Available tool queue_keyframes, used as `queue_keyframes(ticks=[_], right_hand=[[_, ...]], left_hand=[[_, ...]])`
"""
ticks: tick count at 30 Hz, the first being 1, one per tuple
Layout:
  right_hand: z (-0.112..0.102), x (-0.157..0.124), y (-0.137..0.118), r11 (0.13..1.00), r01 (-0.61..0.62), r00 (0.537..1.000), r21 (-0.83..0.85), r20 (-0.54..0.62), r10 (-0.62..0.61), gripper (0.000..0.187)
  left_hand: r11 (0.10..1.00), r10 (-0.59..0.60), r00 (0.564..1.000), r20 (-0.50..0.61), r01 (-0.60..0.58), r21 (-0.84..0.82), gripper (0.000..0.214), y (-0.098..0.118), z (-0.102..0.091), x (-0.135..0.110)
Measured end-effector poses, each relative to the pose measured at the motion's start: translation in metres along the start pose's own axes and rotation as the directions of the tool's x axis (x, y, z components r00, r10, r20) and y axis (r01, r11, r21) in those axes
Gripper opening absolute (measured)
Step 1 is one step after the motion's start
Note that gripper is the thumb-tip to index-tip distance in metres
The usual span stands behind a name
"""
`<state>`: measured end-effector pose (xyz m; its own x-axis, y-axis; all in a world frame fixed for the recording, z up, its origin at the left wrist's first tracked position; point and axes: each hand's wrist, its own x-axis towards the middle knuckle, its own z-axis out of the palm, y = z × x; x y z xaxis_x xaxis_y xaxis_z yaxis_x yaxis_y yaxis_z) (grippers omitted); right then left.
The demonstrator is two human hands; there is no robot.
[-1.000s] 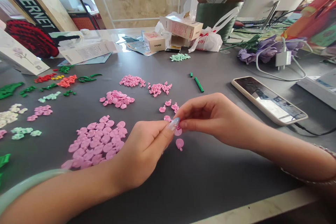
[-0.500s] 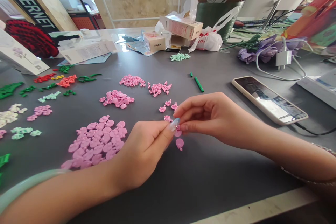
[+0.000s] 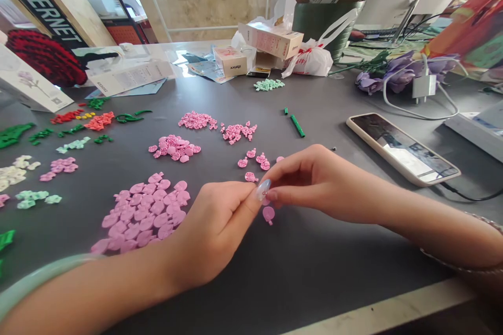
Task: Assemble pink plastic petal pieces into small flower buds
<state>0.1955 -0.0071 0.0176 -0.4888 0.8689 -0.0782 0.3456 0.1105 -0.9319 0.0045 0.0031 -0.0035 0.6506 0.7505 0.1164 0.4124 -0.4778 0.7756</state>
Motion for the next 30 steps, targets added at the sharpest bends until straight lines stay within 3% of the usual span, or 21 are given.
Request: queue_keyframes(ticks=[5, 10, 21, 25, 30], right_hand=[[-0.0014, 0.0005, 0.0001, 0.997, -0.014, 0.999, -0.074, 0.045, 0.018, 0.021], [-0.0009, 0.0008, 0.0024, 0.998, 0.008, 1.000, -0.068, 0.015, -0.007, 0.020], [0.0011, 0.0011, -0.0001, 1.000, 0.001, 1.000, 0.008, -0.022, -0.001, 0.016], [0.0020, 0.0017, -0.0001, 0.999, -0.019, 1.000, 0.041, -0.025, 0.020, 0.016], [0.0020, 0.0005, -0.0015, 0.999, -0.034, 0.999, 0.022, -0.037, 0.035, 0.016]], left_hand=[[0.998, 0.037, 0.999, 0.009, -0.037, 0.049, 0.038, 0.0003, -0.0002, 0.0000], [0.997, 0.060, 0.998, 0.019, -0.061, 0.054, 0.038, 0.0012, -0.0004, -0.0005], [0.994, 0.014, 0.999, -0.047, -0.019, -0.109, 0.044, 0.0039, -0.0003, -0.0015], [0.998, 0.064, 0.995, -0.074, -0.066, -0.025, 0.043, 0.0040, -0.0003, -0.0010], [0.961, 0.196, 0.972, -0.126, -0.165, 0.221, 0.032, 0.0046, -0.0013, -0.0018]])
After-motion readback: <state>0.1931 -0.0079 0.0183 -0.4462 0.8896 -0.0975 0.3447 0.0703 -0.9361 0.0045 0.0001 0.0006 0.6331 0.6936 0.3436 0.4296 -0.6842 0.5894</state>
